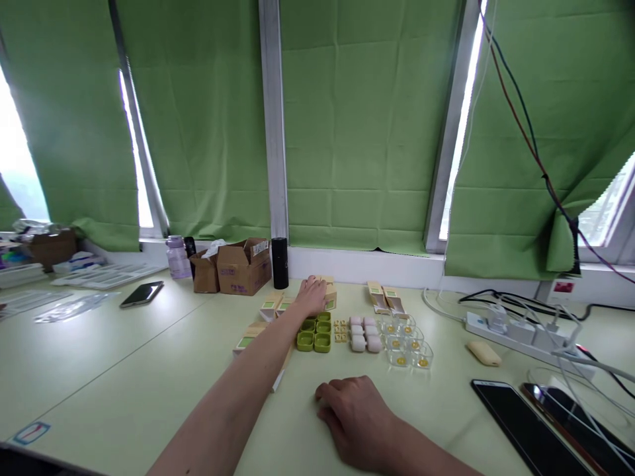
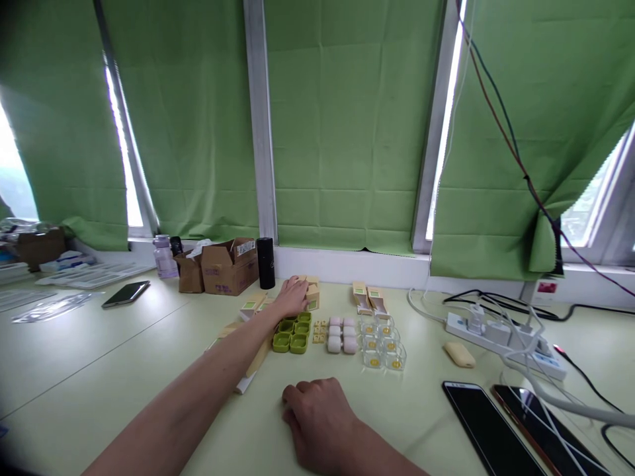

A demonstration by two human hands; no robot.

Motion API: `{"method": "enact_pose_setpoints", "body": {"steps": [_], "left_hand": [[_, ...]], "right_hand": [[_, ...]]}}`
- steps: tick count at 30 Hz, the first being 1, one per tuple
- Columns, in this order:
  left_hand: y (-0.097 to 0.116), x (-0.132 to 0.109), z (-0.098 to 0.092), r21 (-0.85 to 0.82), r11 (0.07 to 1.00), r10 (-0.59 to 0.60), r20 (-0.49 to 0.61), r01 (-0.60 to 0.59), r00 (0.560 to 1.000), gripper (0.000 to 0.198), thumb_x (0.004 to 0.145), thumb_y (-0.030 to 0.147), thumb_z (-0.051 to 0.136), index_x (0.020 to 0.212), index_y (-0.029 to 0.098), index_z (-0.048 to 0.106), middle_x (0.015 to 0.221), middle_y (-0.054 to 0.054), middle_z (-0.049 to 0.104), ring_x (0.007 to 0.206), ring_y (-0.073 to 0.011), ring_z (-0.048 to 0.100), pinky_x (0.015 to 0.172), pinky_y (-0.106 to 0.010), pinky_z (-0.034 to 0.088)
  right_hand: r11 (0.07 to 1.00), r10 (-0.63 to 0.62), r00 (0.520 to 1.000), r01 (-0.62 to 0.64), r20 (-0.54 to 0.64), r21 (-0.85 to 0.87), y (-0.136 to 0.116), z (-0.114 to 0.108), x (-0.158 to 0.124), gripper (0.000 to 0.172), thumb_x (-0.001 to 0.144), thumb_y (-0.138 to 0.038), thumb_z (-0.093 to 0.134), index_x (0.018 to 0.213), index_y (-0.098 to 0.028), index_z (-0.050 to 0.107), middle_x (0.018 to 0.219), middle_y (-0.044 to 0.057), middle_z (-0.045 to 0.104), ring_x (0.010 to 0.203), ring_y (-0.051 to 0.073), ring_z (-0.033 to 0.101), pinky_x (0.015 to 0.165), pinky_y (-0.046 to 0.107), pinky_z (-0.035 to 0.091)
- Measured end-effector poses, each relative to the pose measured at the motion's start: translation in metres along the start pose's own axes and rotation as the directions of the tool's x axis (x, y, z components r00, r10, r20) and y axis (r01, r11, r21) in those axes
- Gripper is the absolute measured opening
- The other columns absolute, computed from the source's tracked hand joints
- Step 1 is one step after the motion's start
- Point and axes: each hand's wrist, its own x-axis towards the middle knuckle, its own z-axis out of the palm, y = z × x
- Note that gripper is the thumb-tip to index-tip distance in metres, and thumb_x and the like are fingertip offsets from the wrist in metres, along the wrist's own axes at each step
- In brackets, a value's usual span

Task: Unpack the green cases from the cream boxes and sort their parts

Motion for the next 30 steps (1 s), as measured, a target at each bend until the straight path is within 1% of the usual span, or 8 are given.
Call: {"method": "enact_pose_setpoints", "body": {"steps": [4,10,16,19,22,25,27,30], "left_hand": [[0.005,0.006,0.003,-0.024,0.999,-0.028,-0.021,0.028,0.999,0.029,0.091,0.031,0.058,0.117,0.018,0.053,0.127,-0.018,0.063,0.138,-0.0395,0.034,0.109,-0.055,0.028],[0.017,0.009,-0.001,-0.096,0.995,-0.043,-0.052,0.038,0.998,0.030,0.085,0.019,0.062,0.113,0.019,0.053,0.118,-0.015,0.067,0.126,-0.0359,0.043,0.105,-0.051,0.032],[0.032,0.002,-0.026,-0.261,0.965,-0.046,-0.145,0.006,0.988,0.030,0.088,0.019,0.059,0.117,0.022,0.050,0.123,-0.013,0.063,0.124,-0.0322,0.048,0.103,-0.045,0.039],[0.040,-0.012,-0.047,-0.359,0.931,0.001,-0.165,-0.061,0.986,0.032,0.091,0.024,0.058,0.122,0.022,0.048,0.122,-0.012,0.063,0.112,-0.0288,0.058,0.095,-0.040,0.046],[0.045,-0.040,-0.068,-0.432,0.892,0.065,-0.165,-0.131,0.984,0.032,0.093,0.028,0.056,0.124,0.023,0.048,0.121,-0.009,0.065,0.104,-0.0246,0.063,0.090,-0.036,0.050],[0.051,-0.080,-0.082,-0.542,0.811,0.151,-0.172,-0.222,0.973,0.030,0.092,0.028,0.057,0.121,0.025,0.049,0.121,-0.006,0.065,0.108,-0.0234,0.063,0.092,-0.034,0.050],[0.056,-0.107,-0.086,-0.587,0.783,0.179,-0.104,-0.205,0.978,0.030,0.092,0.028,0.059,0.120,0.025,0.050,0.122,-0.006,0.065,0.106,-0.0230,0.063,0.089,-0.034,0.051],[0.067,-0.140,-0.081,-0.612,0.766,0.220,-0.040,-0.198,0.975,0.027,0.093,0.028,0.058,0.119,0.026,0.051,0.121,-0.006,0.066,0.106,-0.0238,0.063,0.090,-0.035,0.050]], "right_hand": [[1.000,-0.004,1.000,0.004,-0.009,0.006,0.001,0.001,0.001,0.017,0.090,-0.025,0.054,0.104,-0.025,0.063,0.097,0.003,0.077,0.080,0.022,0.072,0.063,0.030,0.038],[1.000,-0.010,1.000,0.010,-0.014,0.013,0.004,0.002,0.002,0.014,0.092,-0.026,0.054,0.101,-0.023,0.063,0.096,0.005,0.077,0.079,0.021,0.072,0.064,0.029,0.038],[0.999,-0.034,0.998,0.034,-0.049,0.008,0.006,0.005,0.001,0.011,0.091,-0.025,0.055,0.096,-0.023,0.064,0.092,0.003,0.077,0.074,0.019,0.070,0.061,0.028,0.036],[0.998,-0.063,0.984,0.065,-0.164,0.007,0.013,0.002,0.000,0.013,0.092,-0.025,0.052,0.091,-0.022,0.064,0.086,0.004,0.075,0.071,0.019,0.069,0.061,0.029,0.037],[0.995,-0.056,0.903,0.087,-0.425,0.053,0.029,-0.009,-0.001,0.021,0.097,-0.023,0.045,0.098,-0.021,0.066,0.084,0.007,0.074,0.073,0.020,0.068,0.066,0.030,0.042],[0.986,0.049,0.728,0.075,-0.684,0.150,0.051,-0.026,-0.002,0.022,0.100,-0.024,0.043,0.100,-0.021,0.065,0.089,0.009,0.076,0.078,0.020,0.069,0.071,0.031,0.047],[0.975,0.154,0.631,0.025,-0.760,0.219,0.067,-0.037,-0.003,0.022,0.101,-0.027,0.045,0.100,-0.022,0.066,0.087,0.008,0.075,0.073,0.020,0.068,0.068,0.031,0.048],[0.954,0.270,0.604,-0.063,-0.750,0.293,0.084,-0.046,-0.003,0.022,0.101,-0.031,0.046,0.096,-0.023,0.066,0.076,0.003,0.070,0.063,0.018,0.062,0.062,0.030,0.044]]}}
